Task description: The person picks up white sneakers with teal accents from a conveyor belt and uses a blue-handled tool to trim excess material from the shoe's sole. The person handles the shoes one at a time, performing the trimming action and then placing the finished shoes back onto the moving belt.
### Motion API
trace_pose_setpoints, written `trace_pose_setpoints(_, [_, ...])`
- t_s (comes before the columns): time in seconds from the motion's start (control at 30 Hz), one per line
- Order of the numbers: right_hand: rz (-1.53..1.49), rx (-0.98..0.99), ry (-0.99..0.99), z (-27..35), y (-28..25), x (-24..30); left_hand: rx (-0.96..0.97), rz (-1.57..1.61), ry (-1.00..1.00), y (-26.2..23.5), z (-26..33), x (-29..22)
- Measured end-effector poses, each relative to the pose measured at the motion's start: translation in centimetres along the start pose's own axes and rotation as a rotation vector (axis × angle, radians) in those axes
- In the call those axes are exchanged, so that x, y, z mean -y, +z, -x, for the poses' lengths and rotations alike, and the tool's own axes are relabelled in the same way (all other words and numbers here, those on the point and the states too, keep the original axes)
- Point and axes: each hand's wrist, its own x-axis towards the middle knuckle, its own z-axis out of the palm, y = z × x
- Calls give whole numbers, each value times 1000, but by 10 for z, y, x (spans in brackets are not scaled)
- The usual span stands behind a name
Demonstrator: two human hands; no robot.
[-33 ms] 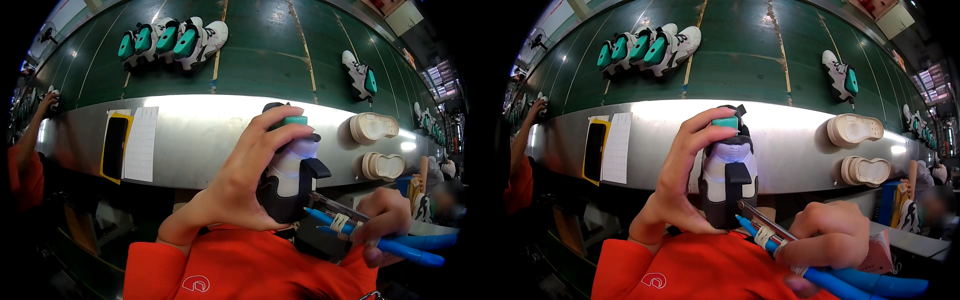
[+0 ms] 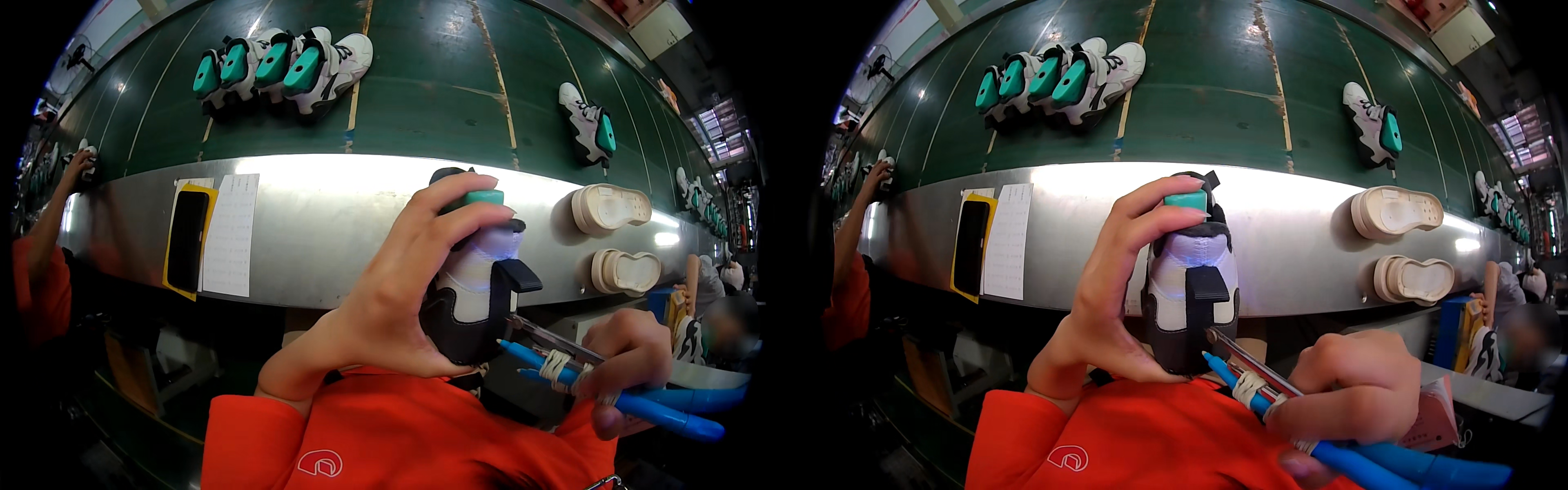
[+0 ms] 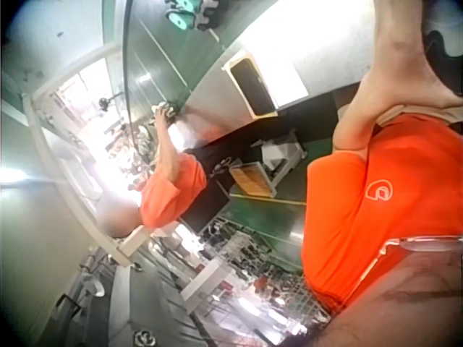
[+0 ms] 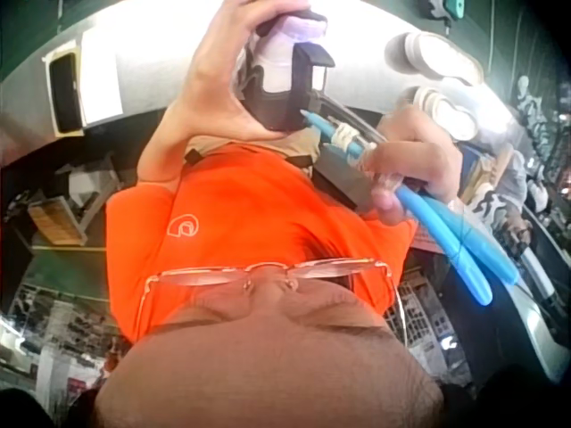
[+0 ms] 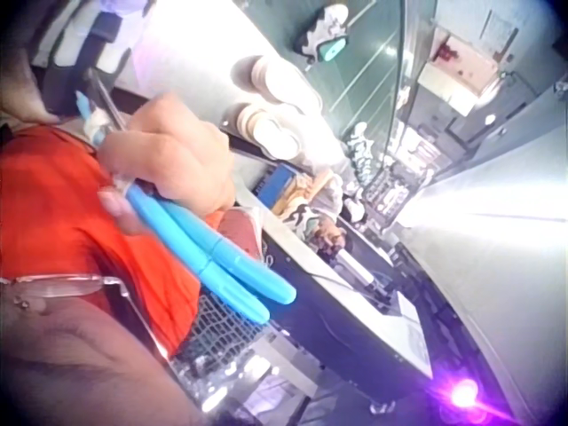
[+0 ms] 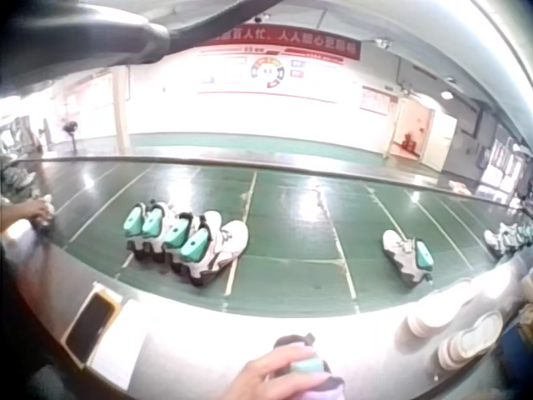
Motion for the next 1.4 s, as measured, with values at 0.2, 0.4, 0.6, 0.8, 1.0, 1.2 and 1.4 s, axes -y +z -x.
trace_pose_setpoints(0.2, [-102, -13, -83, 3, 4, -14, -32, -6, -11, -2, 4, 3])
trace_pose_setpoints(0.4, [-502, -573, -137, 55, 11, -33, -17, 14, 17, 2, 3, 0])
trace_pose_setpoints(0.6, [-511, -1171, 216, 90, 59, -84, 187, -149, 395, 24, 69, 39])
trace_pose_setpoints(0.8, [-595, -1254, 382, 114, 76, -94, 455, -605, 685, 41, 90, 105])
trace_pose_setpoints(1.0, [-628, -1148, 309, 117, 79, -96, 495, -351, 333, 46, 24, 99])
trace_pose_setpoints(1.2, [-590, -786, 334, 106, 92, -92, 235, 120, -26, 40, 22, 74])
trace_pose_setpoints(1.4, [-610, -283, 489, 74, 84, -66, 797, 57, -474, 21, 26, 14])
